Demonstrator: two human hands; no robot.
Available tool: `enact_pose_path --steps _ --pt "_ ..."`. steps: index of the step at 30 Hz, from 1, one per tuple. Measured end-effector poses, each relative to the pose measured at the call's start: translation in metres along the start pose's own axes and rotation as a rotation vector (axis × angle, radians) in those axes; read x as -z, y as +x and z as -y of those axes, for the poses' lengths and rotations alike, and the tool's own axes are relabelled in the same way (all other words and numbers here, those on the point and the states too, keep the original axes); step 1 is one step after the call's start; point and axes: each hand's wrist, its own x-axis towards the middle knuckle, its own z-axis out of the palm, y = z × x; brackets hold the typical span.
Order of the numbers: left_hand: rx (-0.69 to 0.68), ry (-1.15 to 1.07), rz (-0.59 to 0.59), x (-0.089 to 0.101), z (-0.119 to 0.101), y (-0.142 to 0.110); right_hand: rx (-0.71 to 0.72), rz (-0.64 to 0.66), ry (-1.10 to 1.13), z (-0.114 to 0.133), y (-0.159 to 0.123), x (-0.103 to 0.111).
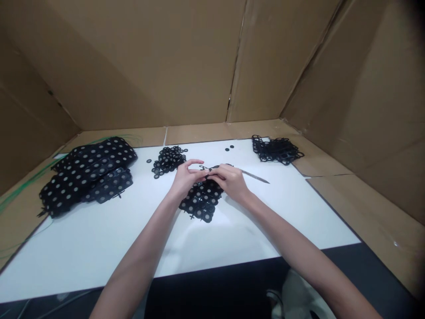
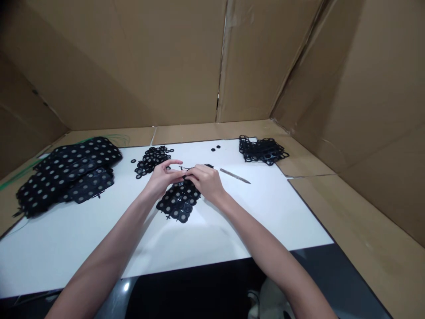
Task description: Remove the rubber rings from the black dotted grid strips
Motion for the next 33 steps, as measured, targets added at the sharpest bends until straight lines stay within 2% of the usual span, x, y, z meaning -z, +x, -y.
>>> enact_pose_path --steps 4,6,10,12,15,18,20,22,24,25,27,29,33 --pt "-0.235 0.264 0.001 -0.001 -0.003 -0.003 0.049 0.044 -0.052 0.001 0.001 0.002" --pt "-0.290 0.331 0.005 -0.003 -0.003 -0.005 0.063 0.075 -0.076 0.001 0.001 0.003" --pt "-0.330 0.319 0.016 -0.006 -0.004 -0.005 0.089 0.065 -0.117 0.002 0.001 0.005" --pt "-0.353 0.296 -0.018 -0.005 -0.004 -0.001 0.106 0.032 -0.128 0.006 0.001 0.006" --pt "-0.328 0.176 -0.080 -0.001 -0.004 0.004 0.105 -0.016 -0.085 0.012 0.001 0.007" --pt "-0.307 0.043 -0.121 0.000 0.000 0.010 0.041 -0.055 0.008 0.017 0.000 0.008" --pt "-0.319 0.031 -0.188 0.000 0.005 0.013 0.009 -0.075 0.048 0.019 0.000 0.009" --pt "-0.320 0.059 -0.305 0.002 0.010 0.017 -0.023 -0.135 0.095 0.020 0.000 0.011" --pt "-0.290 0.047 -0.427 0.006 0.013 0.020 -0.153 -0.246 0.198 0.020 0.002 0.014" --pt "-0.255 -0.005 -0.444 0.009 0.013 0.021 -0.256 -0.288 0.290 0.020 0.003 0.015" --pt "-0.167 -0.156 -0.400 0.015 0.011 0.021 -0.483 -0.308 0.551 0.018 0.006 0.015" --pt "-0.074 -0.284 -0.312 0.017 0.008 0.020 -0.670 -0.252 0.856 0.015 0.009 0.012" --pt "0.032 -0.371 -0.201 0.013 0.002 0.017 -0.867 -0.152 1.262 0.013 0.013 0.005"
